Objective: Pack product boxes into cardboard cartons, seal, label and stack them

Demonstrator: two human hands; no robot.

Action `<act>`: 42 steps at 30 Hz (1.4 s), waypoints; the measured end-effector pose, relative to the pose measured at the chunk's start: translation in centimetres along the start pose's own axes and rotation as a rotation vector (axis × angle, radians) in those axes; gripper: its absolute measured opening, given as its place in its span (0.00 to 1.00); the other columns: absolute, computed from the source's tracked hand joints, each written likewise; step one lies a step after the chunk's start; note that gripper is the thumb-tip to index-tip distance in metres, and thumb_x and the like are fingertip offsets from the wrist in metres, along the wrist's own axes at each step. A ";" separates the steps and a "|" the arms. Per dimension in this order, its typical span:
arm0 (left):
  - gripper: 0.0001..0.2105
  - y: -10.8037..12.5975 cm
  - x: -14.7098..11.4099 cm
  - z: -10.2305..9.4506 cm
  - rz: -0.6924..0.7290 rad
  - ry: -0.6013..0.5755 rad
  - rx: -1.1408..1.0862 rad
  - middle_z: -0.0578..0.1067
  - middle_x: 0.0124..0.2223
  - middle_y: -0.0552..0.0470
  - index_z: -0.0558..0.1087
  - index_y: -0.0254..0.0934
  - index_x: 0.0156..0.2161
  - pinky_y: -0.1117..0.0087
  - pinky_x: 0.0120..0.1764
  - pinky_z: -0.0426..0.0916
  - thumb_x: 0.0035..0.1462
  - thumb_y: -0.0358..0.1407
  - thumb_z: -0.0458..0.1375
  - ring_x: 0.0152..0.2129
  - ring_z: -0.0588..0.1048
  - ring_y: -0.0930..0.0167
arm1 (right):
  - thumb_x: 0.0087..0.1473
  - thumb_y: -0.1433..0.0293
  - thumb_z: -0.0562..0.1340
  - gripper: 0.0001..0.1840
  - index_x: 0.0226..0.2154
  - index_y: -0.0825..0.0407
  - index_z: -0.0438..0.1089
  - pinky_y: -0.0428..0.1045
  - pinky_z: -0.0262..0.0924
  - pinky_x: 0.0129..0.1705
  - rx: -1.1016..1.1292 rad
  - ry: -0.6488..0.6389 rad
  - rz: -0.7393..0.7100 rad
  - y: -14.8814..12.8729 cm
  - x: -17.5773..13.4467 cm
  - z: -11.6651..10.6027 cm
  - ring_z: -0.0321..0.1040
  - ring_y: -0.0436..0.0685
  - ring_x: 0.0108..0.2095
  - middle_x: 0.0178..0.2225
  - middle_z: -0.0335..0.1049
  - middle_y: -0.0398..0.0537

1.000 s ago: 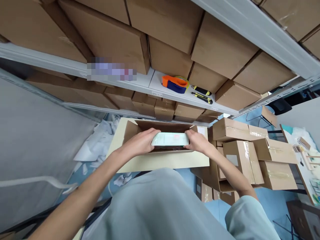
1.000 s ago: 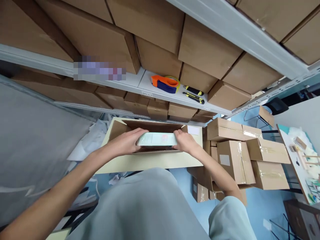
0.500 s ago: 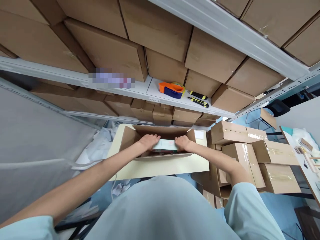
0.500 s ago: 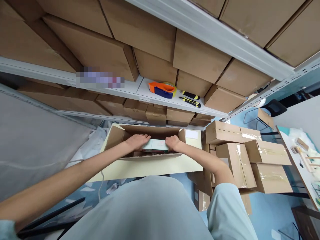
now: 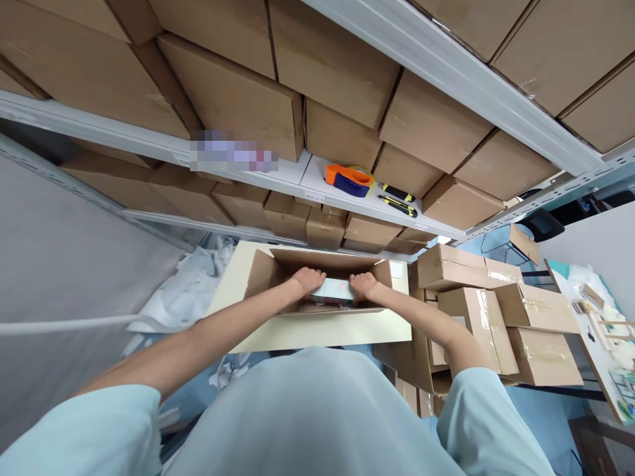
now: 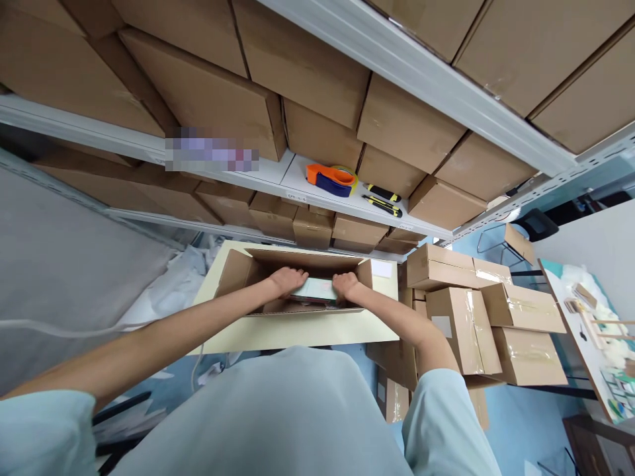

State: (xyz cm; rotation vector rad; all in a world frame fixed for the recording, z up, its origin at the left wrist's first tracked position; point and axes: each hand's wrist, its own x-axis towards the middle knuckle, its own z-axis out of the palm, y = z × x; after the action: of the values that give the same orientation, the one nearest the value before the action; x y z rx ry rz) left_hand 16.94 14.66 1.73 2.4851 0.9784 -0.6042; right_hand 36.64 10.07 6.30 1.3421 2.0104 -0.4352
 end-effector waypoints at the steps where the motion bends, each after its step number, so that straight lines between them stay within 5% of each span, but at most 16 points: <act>1: 0.39 0.0 -0.1 -0.2 -0.005 0.005 -0.004 0.81 0.62 0.23 0.75 0.30 0.65 0.49 0.59 0.76 0.44 0.24 0.73 0.58 0.83 0.44 | 0.52 0.63 0.84 0.43 0.63 0.62 0.72 0.57 0.78 0.56 0.005 0.005 0.007 -0.1 -0.2 -0.1 0.85 0.75 0.57 0.56 0.83 0.75; 6: 0.31 -1.0 -3.5 -1.4 -0.052 0.025 -0.036 0.80 0.64 0.26 0.77 0.33 0.64 0.52 0.58 0.77 0.53 0.31 0.73 0.59 0.83 0.45 | 0.64 0.60 0.78 0.34 0.64 0.59 0.73 0.56 0.76 0.58 0.046 0.068 0.012 1.2 -3.3 -0.4 0.82 0.72 0.61 0.61 0.81 0.70; 9: 0.26 -2.4 -8.1 -1.2 -0.081 0.130 -0.091 0.77 0.69 0.31 0.73 0.36 0.69 0.55 0.61 0.76 0.69 0.40 0.62 0.63 0.80 0.50 | 0.72 0.62 0.70 0.21 0.62 0.53 0.75 0.56 0.73 0.61 0.181 0.281 -0.034 3.2 -7.4 0.5 0.79 0.68 0.62 0.59 0.82 0.62; 12: 0.26 -3.7 -13.4 -0.3 -0.158 0.494 -0.291 0.80 0.66 0.39 0.73 0.41 0.70 0.56 0.61 0.76 0.73 0.47 0.56 0.61 0.81 0.52 | 0.72 0.61 0.70 0.14 0.55 0.49 0.77 0.56 0.73 0.58 0.464 0.671 0.028 5.0 -11.6 2.7 0.80 0.65 0.56 0.53 0.83 0.56; 16: 0.32 -3.7 -17.4 0.5 -0.405 0.756 -0.367 0.78 0.66 0.30 0.73 0.32 0.68 0.48 0.66 0.72 0.67 0.50 0.60 0.63 0.77 0.45 | 0.69 0.48 0.68 0.21 0.44 0.49 0.78 0.55 0.73 0.45 0.772 0.976 0.352 5.3 -14.2 6.4 0.80 0.64 0.44 0.43 0.82 0.55; 20: 0.28 -2.2 -17.7 -0.3 -0.759 0.691 -0.623 0.84 0.58 0.34 0.75 0.32 0.65 0.53 0.56 0.78 0.68 0.49 0.57 0.52 0.84 0.51 | 0.63 0.38 0.64 0.30 0.39 0.48 0.79 0.54 0.69 0.39 1.042 0.915 0.483 4.2 -13.5 8.4 0.76 0.61 0.31 0.34 0.82 0.51; 23: 0.21 -1.0 -17.8 -1.3 -0.834 0.636 -0.738 0.88 0.49 0.43 0.79 0.38 0.60 0.60 0.52 0.77 0.69 0.44 0.56 0.50 0.86 0.57 | 0.61 0.36 0.62 0.32 0.32 0.47 0.78 0.53 0.67 0.37 1.099 0.907 0.475 3.7 -13.0 8.4 0.75 0.61 0.29 0.29 0.81 0.51; 27: 0.23 1.0 -20.0 -1.5 -0.910 0.707 -0.773 0.90 0.47 0.49 0.77 0.41 0.63 0.65 0.49 0.76 0.67 0.42 0.58 0.47 0.87 0.61 | 0.60 0.39 0.62 0.29 0.28 0.47 0.75 0.52 0.65 0.35 1.108 0.932 0.397 3.6 -13.1 7.7 0.73 0.60 0.27 0.26 0.78 0.49; 35: 0.31 7.2 -31.2 2.3 -1.218 0.884 -0.876 0.88 0.41 0.51 0.77 0.42 0.62 0.66 0.43 0.77 0.58 0.54 0.58 0.35 0.85 0.63 | 0.59 0.46 0.68 0.24 0.31 0.49 0.80 0.50 0.65 0.35 1.196 0.789 0.097 2.4 -11.7 6.1 0.69 0.57 0.27 0.25 0.73 0.44; 42: 0.31 11.2 -41.0 8.7 -1.459 0.934 -0.859 0.88 0.42 0.52 0.76 0.45 0.65 0.63 0.45 0.77 0.59 0.53 0.56 0.38 0.85 0.61 | 0.62 0.47 0.67 0.22 0.30 0.48 0.78 0.51 0.64 0.34 1.135 0.708 -0.185 -7.1 -10.6 4.1 0.69 0.57 0.28 0.27 0.76 0.46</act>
State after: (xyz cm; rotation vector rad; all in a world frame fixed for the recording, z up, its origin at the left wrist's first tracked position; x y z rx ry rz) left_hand -4.35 -19.32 18.38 0.8557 2.5907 0.6670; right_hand 34.21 -2.58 10.07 2.1811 2.5713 -1.5214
